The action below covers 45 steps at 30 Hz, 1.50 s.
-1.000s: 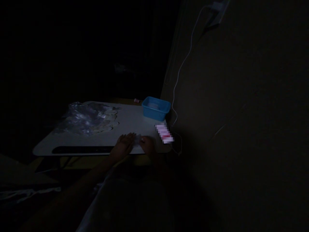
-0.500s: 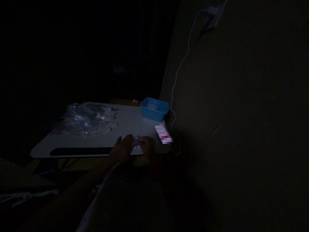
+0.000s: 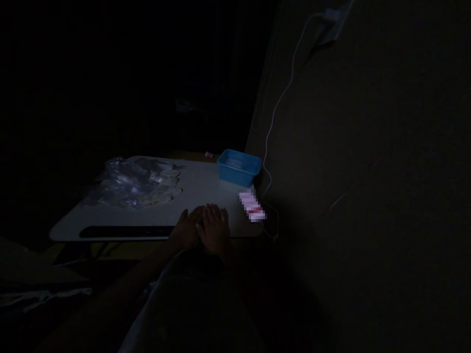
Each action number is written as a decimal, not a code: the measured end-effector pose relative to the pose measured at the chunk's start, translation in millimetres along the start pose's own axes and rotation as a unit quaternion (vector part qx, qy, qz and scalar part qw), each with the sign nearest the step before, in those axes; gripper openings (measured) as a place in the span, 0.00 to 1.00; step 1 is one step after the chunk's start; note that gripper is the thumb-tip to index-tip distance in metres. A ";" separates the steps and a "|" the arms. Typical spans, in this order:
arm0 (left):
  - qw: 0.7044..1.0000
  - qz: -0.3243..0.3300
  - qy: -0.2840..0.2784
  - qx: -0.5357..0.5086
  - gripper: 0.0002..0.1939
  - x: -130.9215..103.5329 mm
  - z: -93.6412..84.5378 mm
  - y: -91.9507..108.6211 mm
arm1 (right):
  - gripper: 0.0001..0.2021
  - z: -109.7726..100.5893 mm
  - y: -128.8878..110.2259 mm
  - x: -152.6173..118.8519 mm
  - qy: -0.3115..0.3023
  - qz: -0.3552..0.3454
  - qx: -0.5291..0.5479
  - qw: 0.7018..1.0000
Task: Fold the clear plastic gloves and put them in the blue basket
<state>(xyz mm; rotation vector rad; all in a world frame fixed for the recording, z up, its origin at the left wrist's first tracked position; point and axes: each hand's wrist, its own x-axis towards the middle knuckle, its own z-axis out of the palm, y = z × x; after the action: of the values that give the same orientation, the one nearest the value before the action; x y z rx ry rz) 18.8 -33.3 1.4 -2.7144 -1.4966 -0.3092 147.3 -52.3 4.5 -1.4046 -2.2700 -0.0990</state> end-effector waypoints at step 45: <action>0.998 -0.013 -0.035 0.045 0.27 -0.8 -3.6 2.5 | 0.27 4.9 0.7 3.6 -0.064 0.040 -0.082 0.994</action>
<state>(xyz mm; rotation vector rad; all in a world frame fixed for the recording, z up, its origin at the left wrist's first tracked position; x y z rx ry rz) 19.9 -35.7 5.0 -2.6640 -1.5238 -0.1450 144.9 -47.5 1.5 -1.6273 -2.3501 -0.1797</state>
